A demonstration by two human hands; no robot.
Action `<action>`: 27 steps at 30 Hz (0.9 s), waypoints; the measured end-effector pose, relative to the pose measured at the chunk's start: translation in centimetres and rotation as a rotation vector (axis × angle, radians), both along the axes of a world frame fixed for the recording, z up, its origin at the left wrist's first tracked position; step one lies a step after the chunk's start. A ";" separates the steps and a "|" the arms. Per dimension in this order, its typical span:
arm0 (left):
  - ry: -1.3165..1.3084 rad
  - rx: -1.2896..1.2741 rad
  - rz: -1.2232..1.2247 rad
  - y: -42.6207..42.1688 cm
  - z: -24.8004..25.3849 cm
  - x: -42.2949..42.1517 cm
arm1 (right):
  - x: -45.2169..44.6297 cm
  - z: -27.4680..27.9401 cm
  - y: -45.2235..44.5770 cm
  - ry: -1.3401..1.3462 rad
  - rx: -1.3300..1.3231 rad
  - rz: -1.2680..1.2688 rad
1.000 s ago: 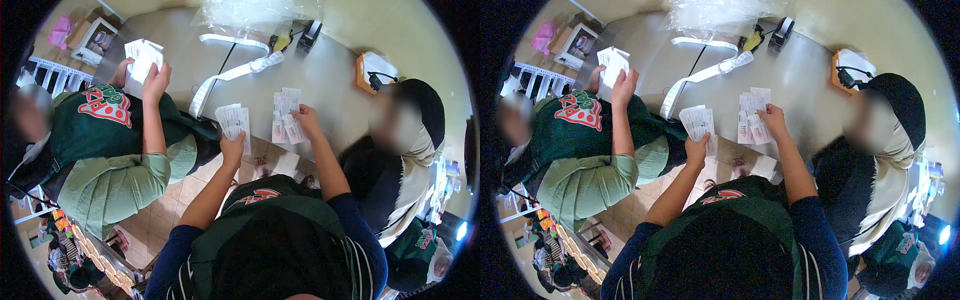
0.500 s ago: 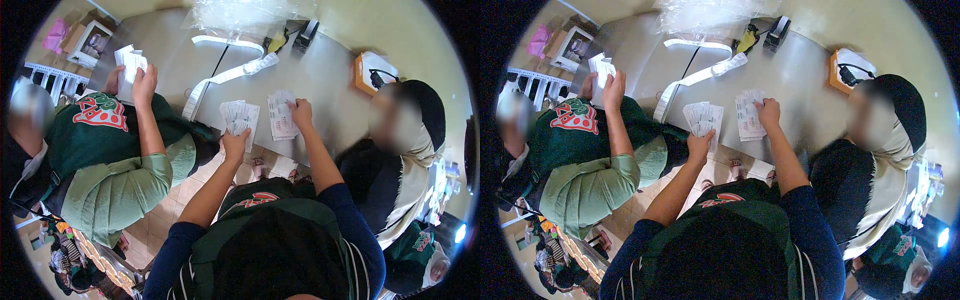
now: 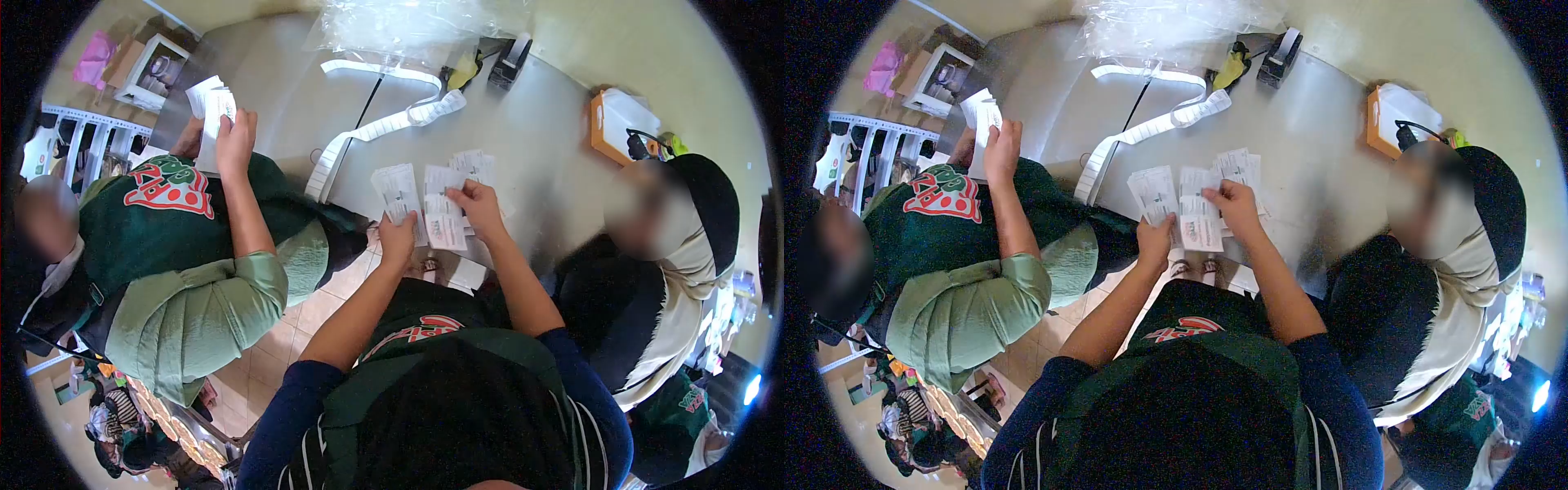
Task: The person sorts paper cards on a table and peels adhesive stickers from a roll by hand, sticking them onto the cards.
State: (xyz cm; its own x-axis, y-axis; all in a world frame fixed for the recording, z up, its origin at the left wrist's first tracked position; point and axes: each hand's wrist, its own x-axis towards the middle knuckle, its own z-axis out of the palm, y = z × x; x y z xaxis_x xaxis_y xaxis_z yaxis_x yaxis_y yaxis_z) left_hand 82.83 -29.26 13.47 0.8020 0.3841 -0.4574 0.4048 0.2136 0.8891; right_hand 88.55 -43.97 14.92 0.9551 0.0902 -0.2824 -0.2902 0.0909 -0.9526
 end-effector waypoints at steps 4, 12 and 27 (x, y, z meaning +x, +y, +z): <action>-0.113 0.045 -0.098 0.2 0.6 0.2 | -0.7 -0.6 2.1 0.015 -0.109 0.100; 0.009 -0.033 -0.005 2.8 -1.3 0.9 | 2.2 -3.5 -1.1 0.006 -0.635 -0.030; -0.105 -0.069 -0.145 3.5 0.5 0.5 | -0.1 -0.6 3.5 -0.060 -0.044 -0.245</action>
